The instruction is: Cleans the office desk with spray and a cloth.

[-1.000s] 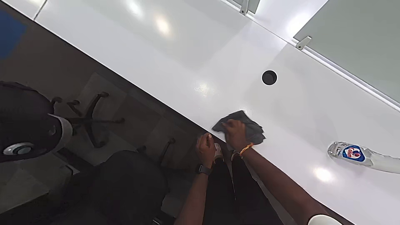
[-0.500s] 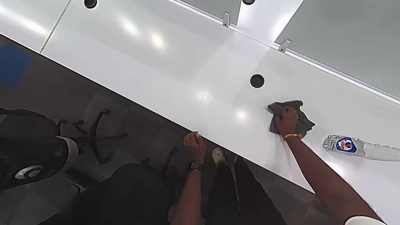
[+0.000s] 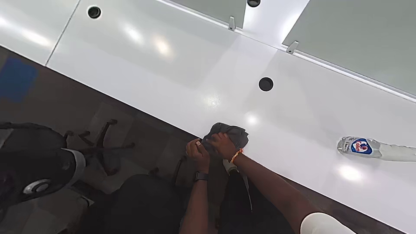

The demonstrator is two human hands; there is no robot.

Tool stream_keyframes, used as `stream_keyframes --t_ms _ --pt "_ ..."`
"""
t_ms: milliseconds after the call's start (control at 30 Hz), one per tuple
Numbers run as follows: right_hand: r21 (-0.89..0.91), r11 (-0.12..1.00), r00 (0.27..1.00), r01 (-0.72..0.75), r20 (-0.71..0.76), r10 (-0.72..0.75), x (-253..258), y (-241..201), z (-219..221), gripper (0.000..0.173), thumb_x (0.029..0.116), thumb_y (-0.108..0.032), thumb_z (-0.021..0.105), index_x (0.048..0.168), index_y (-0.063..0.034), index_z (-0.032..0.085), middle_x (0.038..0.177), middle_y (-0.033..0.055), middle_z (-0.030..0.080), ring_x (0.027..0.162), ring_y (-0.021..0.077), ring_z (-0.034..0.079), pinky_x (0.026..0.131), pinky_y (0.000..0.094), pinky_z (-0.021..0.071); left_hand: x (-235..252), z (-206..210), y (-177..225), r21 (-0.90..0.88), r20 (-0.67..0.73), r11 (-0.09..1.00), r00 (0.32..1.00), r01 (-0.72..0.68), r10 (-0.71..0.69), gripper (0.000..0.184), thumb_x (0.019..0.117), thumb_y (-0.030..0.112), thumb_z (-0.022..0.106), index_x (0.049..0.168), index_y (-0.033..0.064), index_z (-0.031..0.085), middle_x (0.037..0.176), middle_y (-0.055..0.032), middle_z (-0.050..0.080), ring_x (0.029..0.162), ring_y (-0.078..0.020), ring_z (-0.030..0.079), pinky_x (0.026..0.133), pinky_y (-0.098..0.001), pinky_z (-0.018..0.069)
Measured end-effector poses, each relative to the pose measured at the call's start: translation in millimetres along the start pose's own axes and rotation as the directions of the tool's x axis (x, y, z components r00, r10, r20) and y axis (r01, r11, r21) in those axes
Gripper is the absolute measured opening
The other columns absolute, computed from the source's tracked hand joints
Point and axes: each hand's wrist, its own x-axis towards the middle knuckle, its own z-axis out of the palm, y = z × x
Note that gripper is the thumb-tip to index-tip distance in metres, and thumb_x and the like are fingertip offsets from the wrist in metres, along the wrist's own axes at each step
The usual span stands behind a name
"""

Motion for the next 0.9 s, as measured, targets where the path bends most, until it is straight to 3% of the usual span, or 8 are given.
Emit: stream_keyframes --t_ms 133,300,333,400,467,533,667,900 --pt "-0.011 0.974 0.969 0.226 0.109 -0.223 -44.8 32.2 -4.4 0.041 0.0929 -0.017 0.063 0.133 -0.0238 0.067 0.136 0.0133 0.060 0.122 0.0375 0.055 0.097 0.0557 0.0448 15.5 5.9 16.2 0.002 0.019 0.996 0.995 -0.094 0.094 0.037 0.1054 0.018 0.039 0.112 -0.0022 0.069 0.110 -0.0200 0.068 0.109 -0.0322 0.064 0.098 -0.0472 0.0497" --pt "0.017 0.994 0.983 -0.110 -0.145 0.111 -128.1 102.0 -26.0 0.045 0.0902 -0.030 0.062 0.135 -0.0327 0.065 0.132 0.0138 0.064 0.123 0.0364 0.059 0.101 0.0616 0.0425 -1.2 54.7 53.8 -0.029 0.259 0.974 0.939 -0.226 0.226 0.032 0.1007 0.018 0.046 0.112 0.0008 0.072 0.114 -0.0188 0.071 0.111 -0.0356 0.066 0.096 -0.0540 0.0516" --pt "-0.005 0.980 0.959 -0.199 -0.205 0.194 -142.9 114.7 -30.7 0.045 0.0906 -0.035 0.061 0.135 -0.0333 0.066 0.132 0.0142 0.065 0.124 0.0372 0.059 0.102 0.0640 0.0412 -7.2 69.1 64.2 -0.068 0.376 0.956 0.880 -0.287 0.291 0.032 0.0998 0.017 0.048 0.115 0.0012 0.072 0.118 -0.0195 0.070 0.115 -0.0373 0.065 0.099 -0.0570 0.0498" --pt "-0.080 0.930 0.890 -0.360 -0.329 0.316 -167.9 134.8 -37.9 0.048 0.0901 -0.047 0.059 0.137 -0.0365 0.064 0.132 0.0122 0.064 0.125 0.0368 0.057 0.102 0.0667 0.0373 -18.7 99.1 84.4 -0.170 0.558 0.865 0.678 -0.472 0.479 0.034 0.1000 0.019 0.052 0.125 0.0041 0.070 0.129 -0.0176 0.068 0.125 -0.0359 0.062 0.107 -0.0581 0.0450" --pt "-0.146 0.841 0.804 -0.521 -0.415 0.426 -181.4 149.7 -44.2 0.060 0.0882 -0.063 0.052 0.144 -0.0422 0.056 0.145 0.0091 0.057 0.137 0.0356 0.048 0.111 0.0697 0.0273 -21.8 131.5 102.5 -0.263 0.586 0.698 0.465 -0.666 0.664 0.041 0.1023 0.023 0.050 0.138 0.0068 0.062 0.144 -0.0130 0.061 0.137 -0.0312 0.054 0.113 -0.0558 0.0405" --pt "-0.159 0.765 0.743 -0.625 -0.423 0.519 -182.9 156.6 -48.3 0.074 0.0866 -0.075 0.044 0.153 -0.0412 0.046 0.161 0.0111 0.041 0.151 0.0386 0.031 0.116 0.0740 0.0154 -19.5 154.7 116.0 -0.289 0.602 0.619 0.364 -0.731 0.711 0.053 0.1056 0.032 0.041 0.150 0.0032 0.049 0.157 -0.0148 0.048 0.148 -0.0316 0.042 0.120 -0.0540 0.0318" --pt "-0.146 0.693 0.684 -0.706 -0.396 0.613 -171.5 157.0 -46.5 0.084 0.0855 -0.078 0.039 0.159 -0.0368 0.037 0.168 0.0120 0.028 0.156 0.0412 0.019 0.116 0.0766 0.0115 -20.2 166.5 117.2 -0.247 0.647 0.668 0.394 -0.702 0.653 0.066 0.1052 0.040 0.034 0.154 -0.0047 0.038 0.162 -0.0226 0.036 0.152 -0.0371 0.032 0.123 -0.0526 0.0265" --pt "-0.109 0.673 0.652 -0.732 -0.397 0.646 -140.2 181.7 -71.4 0.081 0.0876 -0.072 0.039 0.159 -0.0348 0.036 0.169 0.0110 0.027 0.156 0.0418 0.018 0.116 0.0758 0.0112 -21.3 170.7 115.4 -0.173 0.618 0.637 0.421 -0.751 0.664 0.065 0.1036 0.038 0.034 0.150 -0.0054 0.044 0.160 -0.0220 0.041 0.151 -0.0361 0.036 0.121 -0.0508 0.0305"
